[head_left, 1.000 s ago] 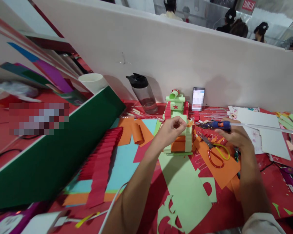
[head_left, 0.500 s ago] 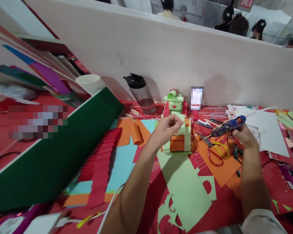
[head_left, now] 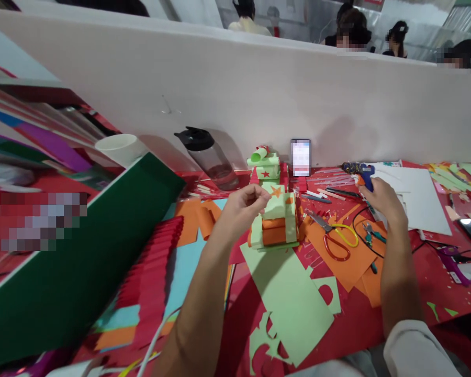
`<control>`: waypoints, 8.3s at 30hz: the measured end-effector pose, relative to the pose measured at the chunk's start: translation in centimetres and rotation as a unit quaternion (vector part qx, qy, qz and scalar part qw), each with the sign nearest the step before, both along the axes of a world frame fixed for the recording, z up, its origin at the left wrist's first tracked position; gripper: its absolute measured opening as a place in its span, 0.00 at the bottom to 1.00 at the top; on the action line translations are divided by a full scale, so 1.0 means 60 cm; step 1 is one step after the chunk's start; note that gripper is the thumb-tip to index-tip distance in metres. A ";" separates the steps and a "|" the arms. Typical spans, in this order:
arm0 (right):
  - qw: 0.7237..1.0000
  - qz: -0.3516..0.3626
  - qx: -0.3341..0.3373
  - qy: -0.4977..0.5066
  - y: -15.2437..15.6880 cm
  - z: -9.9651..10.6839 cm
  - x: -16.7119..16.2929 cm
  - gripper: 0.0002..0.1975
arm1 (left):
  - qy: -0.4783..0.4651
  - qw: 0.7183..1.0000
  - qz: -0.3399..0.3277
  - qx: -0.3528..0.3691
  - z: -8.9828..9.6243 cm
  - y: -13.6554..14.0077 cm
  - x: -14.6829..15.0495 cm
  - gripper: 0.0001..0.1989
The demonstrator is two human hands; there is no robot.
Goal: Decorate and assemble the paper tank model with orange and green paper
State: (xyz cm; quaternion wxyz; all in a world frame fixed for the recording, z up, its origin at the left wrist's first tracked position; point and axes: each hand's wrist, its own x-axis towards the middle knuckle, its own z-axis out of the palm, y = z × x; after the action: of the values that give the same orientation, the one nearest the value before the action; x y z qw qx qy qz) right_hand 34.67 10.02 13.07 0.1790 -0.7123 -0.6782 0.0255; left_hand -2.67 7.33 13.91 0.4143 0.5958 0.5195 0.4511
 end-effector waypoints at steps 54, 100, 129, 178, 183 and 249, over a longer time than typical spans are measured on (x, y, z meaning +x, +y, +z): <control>0.973 0.208 -0.046 0.089 0.087 -0.139 -0.296 0.08 | -0.022 0.995 0.074 -0.059 -0.139 -0.137 -0.057 0.18; 0.931 0.235 -0.140 0.244 0.101 -0.145 -0.283 0.19 | -0.048 0.993 0.073 -0.081 -0.155 -0.127 -0.059 0.14; 0.940 0.229 -0.115 0.228 0.028 -0.046 -0.249 0.26 | 0.028 0.992 0.077 -0.095 -0.090 -0.101 -0.072 0.11; 0.963 0.198 -0.142 0.112 -0.004 -0.008 -0.273 0.26 | 0.226 0.962 0.111 -0.103 -0.054 -0.084 0.001 0.08; 0.961 0.198 -0.153 0.119 -0.003 -0.010 -0.273 0.26 | 0.222 0.964 0.107 -0.102 -0.052 -0.083 0.006 0.08; 0.746 0.116 -0.288 0.589 0.050 -0.098 -0.208 0.22 | 0.216 0.960 -0.177 -0.001 0.025 0.038 -0.023 0.22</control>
State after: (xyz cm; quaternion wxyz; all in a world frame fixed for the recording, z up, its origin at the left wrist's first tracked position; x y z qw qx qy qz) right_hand 22.19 13.00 7.22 0.3251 -0.4892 -0.4753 0.6550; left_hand -4.06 9.62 15.43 0.3659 0.7609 0.4833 0.2312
